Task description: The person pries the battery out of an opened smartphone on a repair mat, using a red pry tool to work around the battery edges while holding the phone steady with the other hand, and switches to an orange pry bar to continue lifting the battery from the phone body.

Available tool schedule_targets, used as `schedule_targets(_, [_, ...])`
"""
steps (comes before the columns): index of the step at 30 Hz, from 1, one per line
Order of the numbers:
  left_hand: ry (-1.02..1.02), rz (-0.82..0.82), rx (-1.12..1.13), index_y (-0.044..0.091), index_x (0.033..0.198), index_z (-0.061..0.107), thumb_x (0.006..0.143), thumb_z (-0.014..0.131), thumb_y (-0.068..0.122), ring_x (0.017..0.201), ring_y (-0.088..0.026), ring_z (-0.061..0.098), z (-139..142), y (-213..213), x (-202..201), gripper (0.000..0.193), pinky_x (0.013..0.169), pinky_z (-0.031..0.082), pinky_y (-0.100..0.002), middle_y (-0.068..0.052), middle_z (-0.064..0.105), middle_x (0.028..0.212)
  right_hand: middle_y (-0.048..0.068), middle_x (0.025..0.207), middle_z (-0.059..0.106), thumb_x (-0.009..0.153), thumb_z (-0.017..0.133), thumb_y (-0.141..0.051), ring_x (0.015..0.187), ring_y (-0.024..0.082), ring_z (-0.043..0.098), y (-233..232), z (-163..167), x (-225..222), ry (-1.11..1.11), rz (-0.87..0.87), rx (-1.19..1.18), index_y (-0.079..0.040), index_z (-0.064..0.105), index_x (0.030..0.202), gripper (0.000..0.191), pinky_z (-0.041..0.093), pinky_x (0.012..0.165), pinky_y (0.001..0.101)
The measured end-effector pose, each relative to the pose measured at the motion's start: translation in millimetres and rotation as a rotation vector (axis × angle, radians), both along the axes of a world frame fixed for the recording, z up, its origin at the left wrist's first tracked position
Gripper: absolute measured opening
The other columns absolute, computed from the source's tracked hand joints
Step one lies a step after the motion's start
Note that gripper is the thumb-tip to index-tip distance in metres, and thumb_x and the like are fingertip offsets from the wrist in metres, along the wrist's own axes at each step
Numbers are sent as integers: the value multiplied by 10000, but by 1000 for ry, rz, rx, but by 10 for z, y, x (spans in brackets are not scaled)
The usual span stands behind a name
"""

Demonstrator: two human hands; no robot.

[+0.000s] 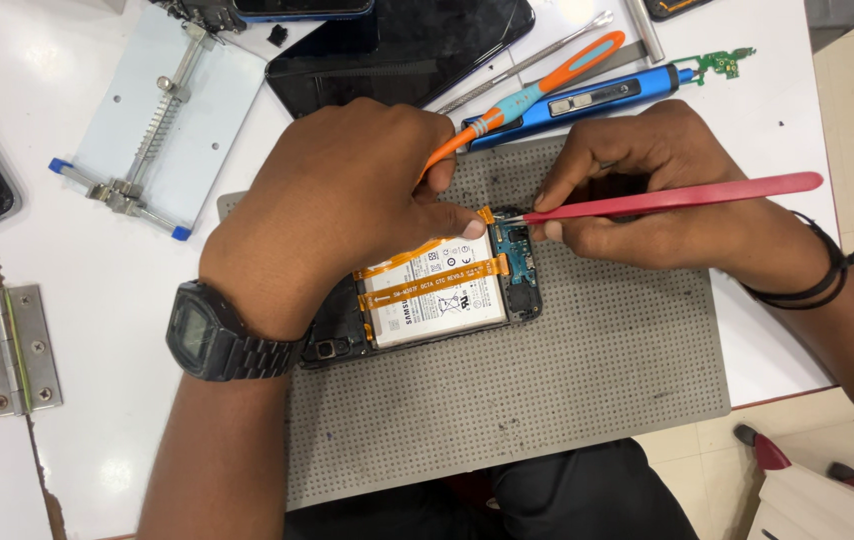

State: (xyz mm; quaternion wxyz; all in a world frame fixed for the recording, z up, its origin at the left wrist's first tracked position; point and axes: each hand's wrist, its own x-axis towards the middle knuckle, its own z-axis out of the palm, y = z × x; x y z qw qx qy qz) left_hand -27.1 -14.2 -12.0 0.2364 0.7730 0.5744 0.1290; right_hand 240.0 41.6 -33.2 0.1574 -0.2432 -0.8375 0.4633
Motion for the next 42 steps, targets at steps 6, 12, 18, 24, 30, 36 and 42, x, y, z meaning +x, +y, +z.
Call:
schedule_targets(6, [13,8,-33,128,758,657,741,873,437,623,-250,671,11,2,-3,378,569,490,-404,-56,675,655,29,859,783,824,751,-80,764,72,752,-2,-12,-8,6,-3,23,-58,719,935,117,584,669,211])
schedule_targets(12, [10,-9,9,124,748,658,732,880,439,654,-253,664,6,2,-4,386,575,486,-410,-54,672,652,20,826,774,821,780,-90,704,58,726,-13,-19,-11,-27,-29,38,-64,727,918,113,553,615,201])
schedule_targets(18, [18,6,-46,126,758,655,741,871,443,647,-250,670,5,5,2,384,581,490,-410,-53,671,661,53,872,778,858,729,-76,791,89,759,8,-9,9,49,-3,-36,-29,702,959,115,595,694,226])
schedule_targets(24, [-1,4,2,120,761,661,729,879,439,661,-263,669,-4,-1,-1,388,584,487,-416,-63,671,670,79,876,760,892,717,-88,827,117,768,15,-13,28,96,-13,-98,-3,669,994,141,616,747,249])
schedule_targets(30, [-6,9,3,119,758,663,727,878,445,661,-265,669,-14,-6,-3,392,585,489,-416,-61,673,679,62,862,788,875,725,-104,796,102,784,24,-29,19,74,56,-51,-19,702,971,130,618,715,231])
schedule_targets(36, [6,13,-17,125,759,663,731,875,453,642,-253,665,-22,-3,4,392,577,488,-405,-57,669,666,45,851,790,862,717,-117,784,94,784,-4,-35,18,65,58,-38,-28,710,974,143,614,709,223])
schedule_targets(42, [3,8,-3,124,755,664,728,878,450,632,-247,662,-24,-2,2,391,565,485,-402,-56,667,655,37,832,790,830,728,-105,744,85,772,-20,-21,-1,22,36,11,-41,725,939,126,598,661,223])
